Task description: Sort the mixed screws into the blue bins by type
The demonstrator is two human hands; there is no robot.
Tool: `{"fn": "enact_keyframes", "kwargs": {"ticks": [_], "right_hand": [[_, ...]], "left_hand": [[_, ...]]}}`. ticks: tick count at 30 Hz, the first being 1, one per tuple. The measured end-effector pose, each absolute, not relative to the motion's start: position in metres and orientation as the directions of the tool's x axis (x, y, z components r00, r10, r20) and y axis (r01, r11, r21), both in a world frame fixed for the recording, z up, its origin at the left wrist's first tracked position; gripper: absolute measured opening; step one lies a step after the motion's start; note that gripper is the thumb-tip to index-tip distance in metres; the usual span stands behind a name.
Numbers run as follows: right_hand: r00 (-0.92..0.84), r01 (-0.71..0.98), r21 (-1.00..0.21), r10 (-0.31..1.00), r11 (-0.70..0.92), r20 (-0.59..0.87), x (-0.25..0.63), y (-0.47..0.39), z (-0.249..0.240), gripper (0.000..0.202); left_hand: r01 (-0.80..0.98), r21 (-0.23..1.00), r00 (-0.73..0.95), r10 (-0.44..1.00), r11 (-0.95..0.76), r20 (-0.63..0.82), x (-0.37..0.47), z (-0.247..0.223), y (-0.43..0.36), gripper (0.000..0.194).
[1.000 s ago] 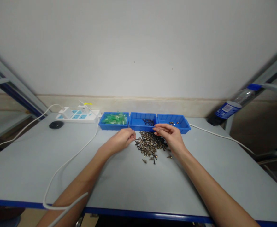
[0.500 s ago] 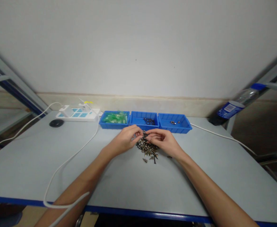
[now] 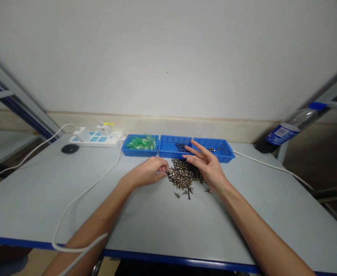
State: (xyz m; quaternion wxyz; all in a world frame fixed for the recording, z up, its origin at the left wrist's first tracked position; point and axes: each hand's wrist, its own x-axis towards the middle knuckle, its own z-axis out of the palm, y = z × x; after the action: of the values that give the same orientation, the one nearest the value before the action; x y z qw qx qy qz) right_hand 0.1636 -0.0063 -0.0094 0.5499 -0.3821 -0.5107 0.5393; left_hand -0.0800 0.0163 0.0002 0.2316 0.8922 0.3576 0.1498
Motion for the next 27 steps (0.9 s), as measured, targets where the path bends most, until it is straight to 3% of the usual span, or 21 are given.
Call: {"fn": "enact_keyframes", "kwargs": {"ticks": [6,17,22,27], "right_hand": [[-0.099,-0.174,-0.981,0.989,0.090,0.109,0.164,-0.007,-0.009,0.053],[-0.089,-0.114,-0.987,0.989,0.110,0.120,0.166,-0.005,-0.006,0.042],[-0.211,-0.010,-0.994,0.971,0.109,0.109,0.158,-0.012,-0.001,0.031],[-0.287,-0.078,-0.997,0.957,0.029,0.050,0.154,-0.016,0.001,0.027]], "left_hand": [[0.579,0.547,0.664,0.739,-0.605,0.114,-0.079,-0.004,0.021,0.006],[0.516,0.613,0.603,0.762,-0.598,0.235,-0.078,0.011,0.019,0.014],[0.477,0.627,0.494,0.778,-0.616,0.388,-0.066,0.012,0.011,0.013],[0.451,0.623,0.478,0.762,-0.640,0.437,-0.057,0.013,0.005,0.011]]}}
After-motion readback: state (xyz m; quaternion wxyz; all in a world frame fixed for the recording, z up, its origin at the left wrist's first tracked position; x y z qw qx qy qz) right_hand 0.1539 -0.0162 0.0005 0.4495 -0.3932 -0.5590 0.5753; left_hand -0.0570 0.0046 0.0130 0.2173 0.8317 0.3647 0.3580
